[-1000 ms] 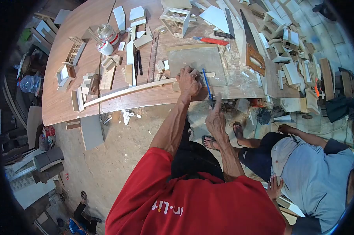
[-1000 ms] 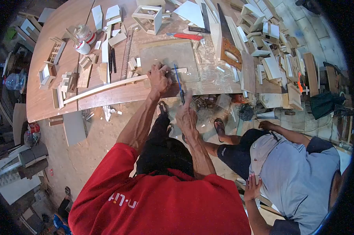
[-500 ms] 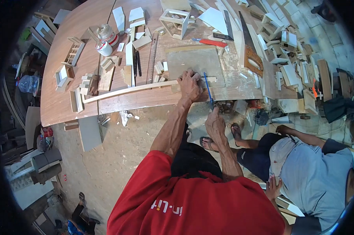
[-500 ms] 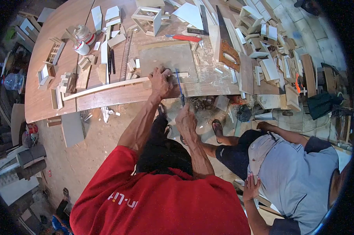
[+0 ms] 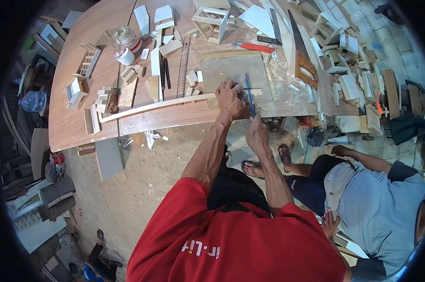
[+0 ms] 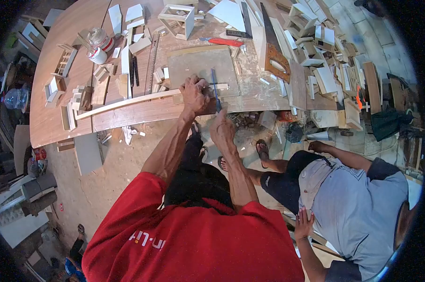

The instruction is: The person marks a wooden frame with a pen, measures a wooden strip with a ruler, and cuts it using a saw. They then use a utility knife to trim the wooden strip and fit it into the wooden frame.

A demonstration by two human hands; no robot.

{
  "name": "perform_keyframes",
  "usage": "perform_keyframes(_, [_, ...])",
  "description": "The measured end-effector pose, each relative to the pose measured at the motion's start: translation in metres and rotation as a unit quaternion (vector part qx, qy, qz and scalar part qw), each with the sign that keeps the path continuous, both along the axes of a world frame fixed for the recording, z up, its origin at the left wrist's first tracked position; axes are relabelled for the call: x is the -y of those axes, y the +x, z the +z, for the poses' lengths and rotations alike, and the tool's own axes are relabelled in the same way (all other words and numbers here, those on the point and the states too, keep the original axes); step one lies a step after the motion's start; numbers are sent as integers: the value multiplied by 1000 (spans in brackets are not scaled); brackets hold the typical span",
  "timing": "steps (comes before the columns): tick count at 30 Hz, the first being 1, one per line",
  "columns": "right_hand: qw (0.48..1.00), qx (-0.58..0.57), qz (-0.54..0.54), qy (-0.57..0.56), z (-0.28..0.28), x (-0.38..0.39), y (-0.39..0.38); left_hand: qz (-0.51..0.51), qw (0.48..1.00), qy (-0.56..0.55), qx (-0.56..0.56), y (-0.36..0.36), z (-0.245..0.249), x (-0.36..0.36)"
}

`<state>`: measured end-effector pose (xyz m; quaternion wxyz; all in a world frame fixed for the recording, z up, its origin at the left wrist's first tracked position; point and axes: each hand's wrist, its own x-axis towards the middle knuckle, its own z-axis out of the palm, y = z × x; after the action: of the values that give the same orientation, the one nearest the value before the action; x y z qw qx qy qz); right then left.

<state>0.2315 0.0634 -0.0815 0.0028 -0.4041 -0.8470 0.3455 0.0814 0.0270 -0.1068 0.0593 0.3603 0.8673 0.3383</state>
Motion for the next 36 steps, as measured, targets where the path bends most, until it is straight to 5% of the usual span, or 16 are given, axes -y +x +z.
perform_keyframes(36, [999,7,4,32,11,9,15,9,999,31,-24,0,-4,-1])
